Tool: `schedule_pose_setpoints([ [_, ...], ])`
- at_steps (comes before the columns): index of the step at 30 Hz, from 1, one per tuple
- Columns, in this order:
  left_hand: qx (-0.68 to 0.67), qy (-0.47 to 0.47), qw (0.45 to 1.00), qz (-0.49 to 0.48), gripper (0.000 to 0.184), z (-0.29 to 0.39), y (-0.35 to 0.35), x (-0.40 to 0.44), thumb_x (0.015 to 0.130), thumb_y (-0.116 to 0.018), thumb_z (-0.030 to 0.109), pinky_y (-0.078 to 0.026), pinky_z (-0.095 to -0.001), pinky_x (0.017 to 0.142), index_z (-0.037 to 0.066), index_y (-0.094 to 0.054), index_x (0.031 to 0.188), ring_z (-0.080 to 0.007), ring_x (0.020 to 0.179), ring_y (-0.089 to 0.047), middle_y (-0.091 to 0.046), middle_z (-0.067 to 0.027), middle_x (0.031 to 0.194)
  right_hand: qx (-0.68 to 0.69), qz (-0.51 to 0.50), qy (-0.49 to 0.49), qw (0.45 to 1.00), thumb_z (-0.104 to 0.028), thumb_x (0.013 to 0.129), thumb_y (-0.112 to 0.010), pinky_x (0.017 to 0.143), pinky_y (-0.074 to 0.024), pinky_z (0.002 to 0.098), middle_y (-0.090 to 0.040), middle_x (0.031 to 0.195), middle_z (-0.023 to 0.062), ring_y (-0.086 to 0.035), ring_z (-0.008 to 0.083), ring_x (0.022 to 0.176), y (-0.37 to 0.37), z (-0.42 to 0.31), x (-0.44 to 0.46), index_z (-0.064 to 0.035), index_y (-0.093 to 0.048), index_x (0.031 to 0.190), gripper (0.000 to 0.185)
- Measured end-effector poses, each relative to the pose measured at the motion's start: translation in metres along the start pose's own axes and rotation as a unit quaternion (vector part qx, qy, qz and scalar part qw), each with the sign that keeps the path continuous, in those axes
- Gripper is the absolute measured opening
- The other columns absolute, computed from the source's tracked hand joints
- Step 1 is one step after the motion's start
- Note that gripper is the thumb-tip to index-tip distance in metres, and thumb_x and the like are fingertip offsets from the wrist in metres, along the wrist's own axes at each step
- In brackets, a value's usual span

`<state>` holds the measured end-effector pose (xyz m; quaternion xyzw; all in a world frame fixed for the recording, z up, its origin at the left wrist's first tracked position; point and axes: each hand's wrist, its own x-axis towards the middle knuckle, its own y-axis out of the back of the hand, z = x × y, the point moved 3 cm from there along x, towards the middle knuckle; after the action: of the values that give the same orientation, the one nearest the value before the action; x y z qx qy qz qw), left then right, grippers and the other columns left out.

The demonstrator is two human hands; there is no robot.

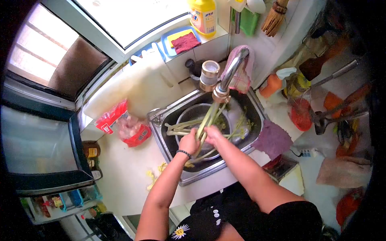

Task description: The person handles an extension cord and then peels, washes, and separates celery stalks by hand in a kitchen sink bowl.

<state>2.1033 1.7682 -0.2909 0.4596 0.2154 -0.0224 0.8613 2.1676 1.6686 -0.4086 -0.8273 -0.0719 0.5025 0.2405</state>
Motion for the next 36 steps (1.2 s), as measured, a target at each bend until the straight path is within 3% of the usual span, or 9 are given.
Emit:
schedule_pose_setpoints([
  [9,-0.160,0.073,0.984,-0.019,0.036,-0.013,0.003,0.020,0.073,-0.065,0.021,-0.046,-0.0390,0.082,-0.001,-0.054,0.098,-0.0343,0.093,-0.061,-0.063,-0.0223,0.096,0.105,-0.027,0.019,0.994,-0.001,0.083,-0.054,0.073,-0.0530,0.0428,-0.060,0.089,0.0169,-0.061,0.0300,0.080,-0.016,0.012,-0.008,0.0033,-0.055,0.098,0.016],
  [12,-0.280,0.073,0.957,-0.033,0.026,-0.047,-0.034,0.023,0.074,-0.064,0.007,-0.048,-0.0321,0.056,0.000,-0.050,0.095,-0.0154,0.065,-0.058,-0.061,-0.0088,0.080,0.063,-0.015,0.016,0.998,0.001,0.084,-0.053,0.070,-0.0539,0.0408,-0.059,0.089,0.0146,-0.062,0.0272,0.082,-0.015,-0.002,-0.025,0.0018,-0.053,0.099,0.015],
  [16,-0.214,0.045,0.975,0.037,0.029,-0.046,-0.028,0.019,0.072,-0.066,0.004,-0.047,-0.0293,0.052,0.001,-0.050,0.096,-0.0136,0.060,-0.057,-0.061,-0.0076,0.075,0.024,0.038,0.051,0.998,-0.003,0.081,-0.060,0.055,-0.0520,0.0327,-0.060,0.091,0.0111,-0.058,0.0201,0.065,0.003,0.003,-0.020,-0.0006,-0.051,0.100,0.021],
  [22,-0.149,0.107,0.983,0.012,0.034,-0.024,-0.027,0.018,0.072,-0.069,0.011,-0.051,-0.0371,0.067,0.005,-0.052,0.101,-0.0240,0.077,-0.065,-0.064,-0.0164,0.087,-0.055,0.009,0.101,0.993,-0.009,0.081,-0.064,0.057,-0.0510,0.0346,-0.060,0.079,0.0062,-0.059,0.0198,0.063,0.010,0.012,-0.003,-0.0026,-0.057,0.095,0.017],
  [26,-0.282,0.124,0.949,-0.064,0.030,-0.010,0.006,0.020,0.081,-0.060,0.000,-0.047,-0.0313,0.043,0.003,-0.047,0.108,-0.0165,0.052,-0.057,-0.058,-0.0083,0.066,0.114,0.121,0.125,0.978,-0.003,0.075,-0.063,0.055,-0.0514,0.0364,-0.061,0.076,0.0107,-0.060,0.0237,0.062,0.009,-0.062,0.029,0.0043,-0.058,0.090,0.018],
  [30,-0.255,0.118,0.958,-0.063,0.029,-0.010,0.023,0.016,0.081,-0.061,0.001,-0.046,-0.0297,0.045,0.004,-0.049,0.107,-0.0152,0.055,-0.058,-0.059,-0.0080,0.067,0.135,-0.047,0.074,0.987,-0.010,0.077,-0.063,0.055,-0.0502,0.0350,-0.059,0.078,0.0087,-0.059,0.0228,0.068,0.034,-0.075,0.078,-0.0020,-0.058,0.094,0.019],
  [32,-0.050,-0.071,0.993,0.083,0.028,-0.021,0.007,0.039,0.081,-0.062,0.006,-0.046,-0.0312,0.045,0.005,-0.051,0.106,-0.0166,0.053,-0.058,-0.060,-0.0080,0.068,0.086,-0.022,0.024,0.996,-0.016,0.081,-0.062,0.055,-0.0503,0.0344,-0.058,0.078,0.0077,-0.059,0.0214,0.067,0.020,-0.020,0.057,-0.0038,-0.058,0.095,0.018],
  [33,-0.212,0.094,0.971,-0.052,0.040,-0.010,0.009,0.044,0.068,-0.072,0.016,-0.049,-0.0406,0.069,0.006,-0.050,0.101,-0.0347,0.079,-0.063,-0.064,-0.0201,0.082,0.119,-0.009,0.000,0.993,-0.018,0.082,-0.061,0.054,-0.0503,0.0341,-0.059,0.079,0.0078,-0.059,0.0217,0.068,0.003,0.005,0.041,-0.0045,-0.058,0.095,0.019],
  [36,-0.092,-0.055,0.994,0.030,0.040,0.000,0.009,0.035,0.072,-0.068,0.016,-0.047,-0.0457,0.071,0.006,-0.045,0.104,-0.0422,0.080,-0.060,-0.061,-0.0244,0.080,0.165,0.039,-0.015,0.985,-0.014,0.082,-0.060,0.062,-0.0515,0.0343,-0.061,0.082,0.0101,-0.061,0.0237,0.073,0.002,-0.003,0.053,-0.0034,-0.060,0.093,0.015],
])
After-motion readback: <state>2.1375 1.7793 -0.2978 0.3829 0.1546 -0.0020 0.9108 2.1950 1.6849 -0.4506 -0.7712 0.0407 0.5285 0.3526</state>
